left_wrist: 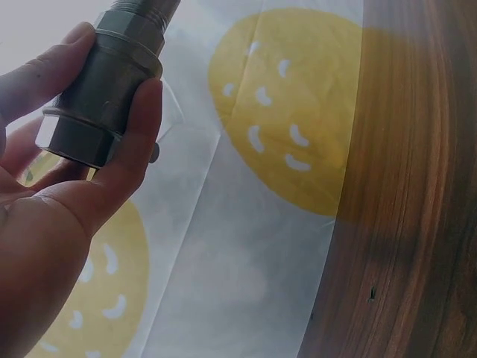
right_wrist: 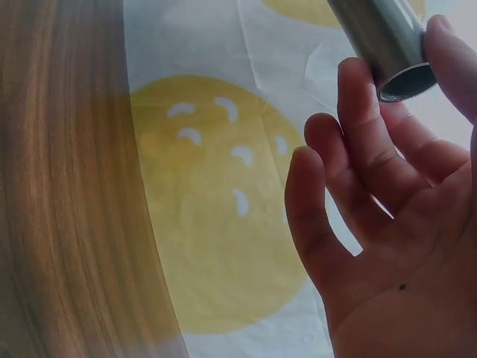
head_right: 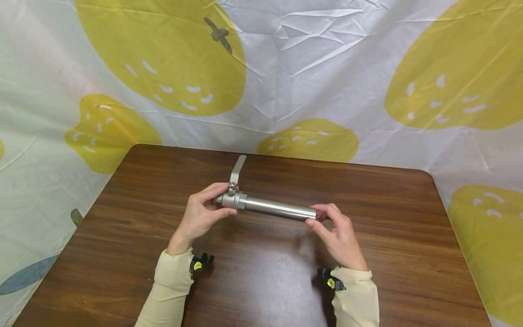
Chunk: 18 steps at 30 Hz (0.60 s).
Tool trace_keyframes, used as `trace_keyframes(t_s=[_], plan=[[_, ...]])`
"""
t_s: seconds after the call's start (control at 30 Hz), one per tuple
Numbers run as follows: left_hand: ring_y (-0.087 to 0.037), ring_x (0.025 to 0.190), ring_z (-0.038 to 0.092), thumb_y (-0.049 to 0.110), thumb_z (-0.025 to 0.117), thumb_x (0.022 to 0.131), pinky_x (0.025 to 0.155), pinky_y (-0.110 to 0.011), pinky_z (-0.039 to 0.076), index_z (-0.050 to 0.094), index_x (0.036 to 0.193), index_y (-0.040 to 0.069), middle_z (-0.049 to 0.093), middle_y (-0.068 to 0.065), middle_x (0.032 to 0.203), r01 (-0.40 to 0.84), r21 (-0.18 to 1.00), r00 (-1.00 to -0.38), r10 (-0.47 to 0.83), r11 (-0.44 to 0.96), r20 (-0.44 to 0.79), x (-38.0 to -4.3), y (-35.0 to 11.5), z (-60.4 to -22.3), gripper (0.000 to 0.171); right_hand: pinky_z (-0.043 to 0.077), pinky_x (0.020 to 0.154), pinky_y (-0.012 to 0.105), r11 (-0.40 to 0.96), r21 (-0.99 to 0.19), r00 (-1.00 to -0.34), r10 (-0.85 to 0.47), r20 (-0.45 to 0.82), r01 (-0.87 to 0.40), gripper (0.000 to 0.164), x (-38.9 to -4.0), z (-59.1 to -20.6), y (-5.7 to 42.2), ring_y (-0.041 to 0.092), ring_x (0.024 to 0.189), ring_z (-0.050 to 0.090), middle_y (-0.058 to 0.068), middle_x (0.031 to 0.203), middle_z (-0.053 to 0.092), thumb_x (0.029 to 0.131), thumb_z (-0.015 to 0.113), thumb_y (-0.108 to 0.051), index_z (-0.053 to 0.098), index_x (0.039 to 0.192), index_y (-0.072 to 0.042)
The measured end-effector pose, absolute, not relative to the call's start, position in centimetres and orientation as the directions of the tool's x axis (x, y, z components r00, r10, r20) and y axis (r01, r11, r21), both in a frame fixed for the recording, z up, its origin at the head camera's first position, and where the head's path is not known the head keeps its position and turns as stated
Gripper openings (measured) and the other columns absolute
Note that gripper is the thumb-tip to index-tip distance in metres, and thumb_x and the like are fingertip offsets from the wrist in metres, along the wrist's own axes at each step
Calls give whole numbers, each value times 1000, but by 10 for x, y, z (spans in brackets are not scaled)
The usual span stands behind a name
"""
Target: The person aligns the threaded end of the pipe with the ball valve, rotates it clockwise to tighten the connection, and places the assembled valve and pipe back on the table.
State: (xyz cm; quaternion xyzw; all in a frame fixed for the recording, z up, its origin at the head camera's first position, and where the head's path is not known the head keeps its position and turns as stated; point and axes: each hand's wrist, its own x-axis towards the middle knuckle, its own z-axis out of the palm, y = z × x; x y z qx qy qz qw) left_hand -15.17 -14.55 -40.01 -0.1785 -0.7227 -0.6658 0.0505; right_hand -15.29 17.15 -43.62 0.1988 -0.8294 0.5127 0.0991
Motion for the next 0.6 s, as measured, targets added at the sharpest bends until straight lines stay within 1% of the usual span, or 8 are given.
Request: trace_keyframes(t_s=[0.17, 0.23, 0.33, 0.47, 0.6], plan=[[-13, 96, 52, -10, 73, 65, 81, -21, 49, 53, 115, -11, 52, -21, 117, 331, 942, -929, 195, 53, 316, -151, -145, -400, 53, 41, 70, 12, 410, -797, -896, -234, 377, -443, 20, -149, -426, 166, 1, 79, 53, -2, 81, 58, 80, 61, 4, 60, 99, -3], [-13, 96, 52, -10, 73, 65, 81, -21, 49, 54, 115, -11, 53, -21, 117, 330, 943, -929, 196, 52, 314, -151, -145, -400, 53, 42, 68, 11, 420, -795, -899, -234, 370, -437, 15, -147, -420, 163, -2, 79, 53, -3, 81, 59, 82, 60, 3, 60, 97, -2], [-12, 95, 52, -10, 73, 65, 81, -21, 49, 54, 114, -11, 53, -21, 117, 329, 943, -929, 198, 52, 314, -151, -145, -400, 53, 42, 65, 11, 433, -795, -905, -231, 357, -424, 10, -144, -413, 160, -4, 78, 53, -9, 80, 59, 84, 58, 1, 60, 94, -1], [-12, 95, 52, -10, 73, 65, 80, -21, 49, 54, 114, -11, 53, -21, 116, 329, 943, -929, 198, 55, 312, -151, -145, -400, 53, 43, 62, 12, 438, -798, -910, -225, 348, -414, 8, -144, -411, 159, -3, 74, 53, -15, 79, 58, 84, 57, 1, 60, 92, -1], [-13, 96, 53, -10, 73, 65, 81, -22, 49, 54, 115, -10, 53, -20, 117, 324, 944, -932, 191, 56, 309, -152, -145, -401, 54, 44, 60, 13, 413, -822, -919, -210, 334, -393, 8, -144, -413, 159, 0, 70, 54, -16, 78, 58, 85, 58, 0, 60, 92, 0]])
